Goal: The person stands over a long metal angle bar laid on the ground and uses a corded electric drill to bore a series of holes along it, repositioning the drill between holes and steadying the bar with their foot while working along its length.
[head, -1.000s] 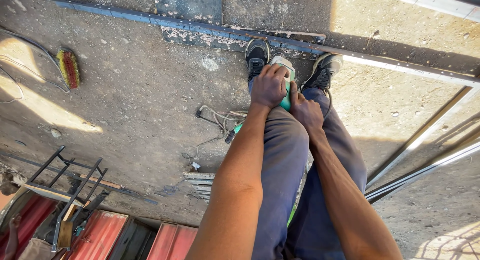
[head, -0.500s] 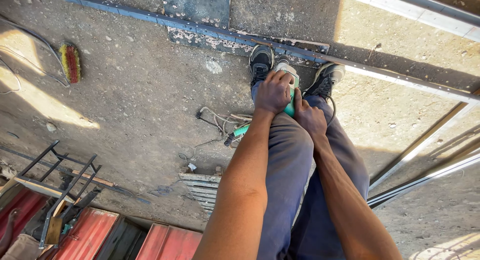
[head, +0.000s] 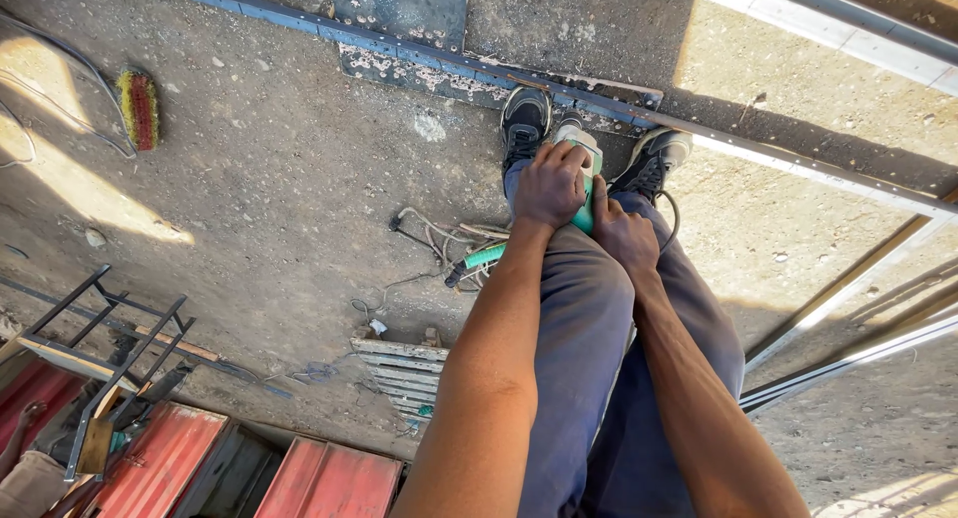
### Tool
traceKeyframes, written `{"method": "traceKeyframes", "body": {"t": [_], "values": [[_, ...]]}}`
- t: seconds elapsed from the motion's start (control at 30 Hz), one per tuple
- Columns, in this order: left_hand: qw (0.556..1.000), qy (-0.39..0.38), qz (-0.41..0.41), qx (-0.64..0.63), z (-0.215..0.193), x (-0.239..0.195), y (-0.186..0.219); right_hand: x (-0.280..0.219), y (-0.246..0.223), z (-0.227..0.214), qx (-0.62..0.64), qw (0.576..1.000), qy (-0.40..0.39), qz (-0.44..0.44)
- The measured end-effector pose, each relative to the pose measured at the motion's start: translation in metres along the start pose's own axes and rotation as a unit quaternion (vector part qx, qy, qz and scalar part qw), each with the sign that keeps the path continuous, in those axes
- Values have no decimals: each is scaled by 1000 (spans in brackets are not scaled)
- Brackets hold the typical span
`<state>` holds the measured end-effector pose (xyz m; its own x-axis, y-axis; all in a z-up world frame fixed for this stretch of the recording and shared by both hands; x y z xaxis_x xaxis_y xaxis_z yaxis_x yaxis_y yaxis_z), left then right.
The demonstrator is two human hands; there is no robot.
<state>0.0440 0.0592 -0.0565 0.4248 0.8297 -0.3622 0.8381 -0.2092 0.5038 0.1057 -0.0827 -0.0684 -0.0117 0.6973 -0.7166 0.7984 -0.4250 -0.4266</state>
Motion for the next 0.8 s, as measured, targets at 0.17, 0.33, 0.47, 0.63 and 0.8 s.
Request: {"method": "traceKeyframes", "body": {"t": [0.17,0.33,0.47,0.63,0.8], "values": [[1000,9,-10,0,8,-9,-8,-4,-3,-6,-18,1000,8,-16],[1000,7,-11,5,5,-3,-4,0,-2,-5,-22,999,20,-20],[1000,13,-18,9,3,-7,-3,-3,-1,-3,-28,999,23,-22],[999,10,-31,4,0,-9,-3,-5,-6,-12,-13,999,33,-27],[999,5,-48,-1,11,-14,-19,-7,-18,-16,-31,999,21,-33]]}}
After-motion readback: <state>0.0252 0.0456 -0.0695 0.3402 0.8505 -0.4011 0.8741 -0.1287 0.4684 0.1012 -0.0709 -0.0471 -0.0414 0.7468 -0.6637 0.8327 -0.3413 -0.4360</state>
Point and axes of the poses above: each hand's wrist, its own x-axis towards the middle knuckle, its own z-axis out of the palm, y = z × x, the point moved 10 cm from there along x, towards the middle knuckle, and after that the axes turned 7 degrees about y, right-handed, at the moved point
